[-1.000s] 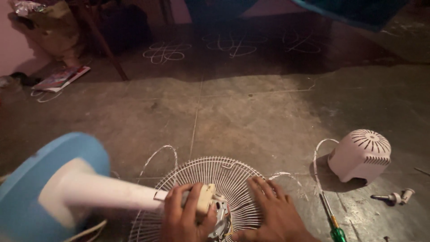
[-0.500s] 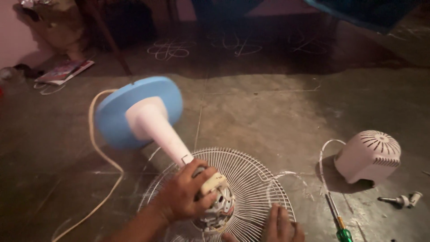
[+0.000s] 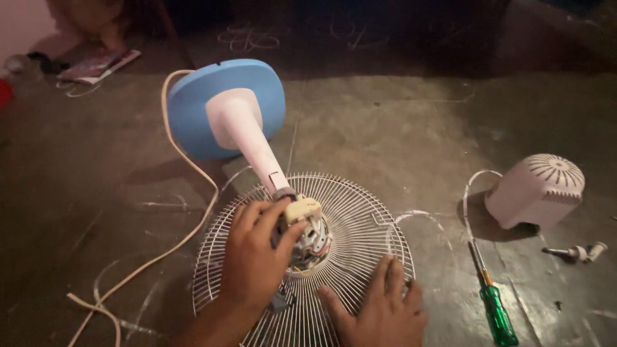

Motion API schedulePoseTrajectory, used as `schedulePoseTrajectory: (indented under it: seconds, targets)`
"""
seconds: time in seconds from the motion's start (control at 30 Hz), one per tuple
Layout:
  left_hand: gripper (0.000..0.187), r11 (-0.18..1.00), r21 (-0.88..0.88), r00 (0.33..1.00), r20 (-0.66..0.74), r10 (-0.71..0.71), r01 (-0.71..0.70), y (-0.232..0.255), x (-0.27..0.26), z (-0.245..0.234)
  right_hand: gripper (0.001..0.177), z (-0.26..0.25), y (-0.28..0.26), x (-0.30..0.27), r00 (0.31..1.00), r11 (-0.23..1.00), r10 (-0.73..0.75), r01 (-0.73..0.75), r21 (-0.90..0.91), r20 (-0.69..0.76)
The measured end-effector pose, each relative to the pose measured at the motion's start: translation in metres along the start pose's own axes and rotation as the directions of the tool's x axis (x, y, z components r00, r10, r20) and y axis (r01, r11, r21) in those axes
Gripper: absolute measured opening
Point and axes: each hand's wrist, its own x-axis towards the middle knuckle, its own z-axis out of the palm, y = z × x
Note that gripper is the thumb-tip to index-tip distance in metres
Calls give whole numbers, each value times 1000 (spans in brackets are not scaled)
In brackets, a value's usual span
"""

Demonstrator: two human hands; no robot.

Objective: The person works on the motor housing of a disassembled electric fan, using a screwdriver to adjust internal components. The fan blades and rear cage are removed and placed nearby.

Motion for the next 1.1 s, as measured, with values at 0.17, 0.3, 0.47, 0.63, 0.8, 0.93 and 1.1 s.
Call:
schedulePoseTrajectory:
  seconds: [0.17, 0.3, 0.47, 0.63, 0.8, 0.93, 1.1]
  targets:
    - [39, 997, -75, 1000, -18, -8, 7, 4, -4, 0, 107, -28, 85, 33, 822, 815, -538, 452, 361, 185]
    - [37, 999, -20, 998, -47, 40, -41, 2, -7, 4, 81, -24, 183, 60, 746, 829, -468, 185, 527, 474]
    - [35, 998, 18, 996, -68, 59, -58, 1, -6, 6, 59, 8, 343, 129, 864, 963, 113, -218, 162, 490]
    - [39, 999, -33, 1000, 1, -16, 16, 0, 1, 0, 51, 56, 468, 180, 971, 771, 216, -232, 594, 99]
    - [46, 993, -85, 996, 49, -80, 84, -2, 2, -3, 51, 67, 472, 197, 880, 753, 241, -435, 493, 409]
    - [49, 988, -114, 990, 105, -96, 108, -4, 2, -5, 52, 63, 427, 193, 932, 958, 48, -144, 248, 359]
    - [55, 983, -142, 987, 126, -96, 113, -7, 4, -10, 54, 44, 371, 186, 904, 977, 95, -4, -213, 417]
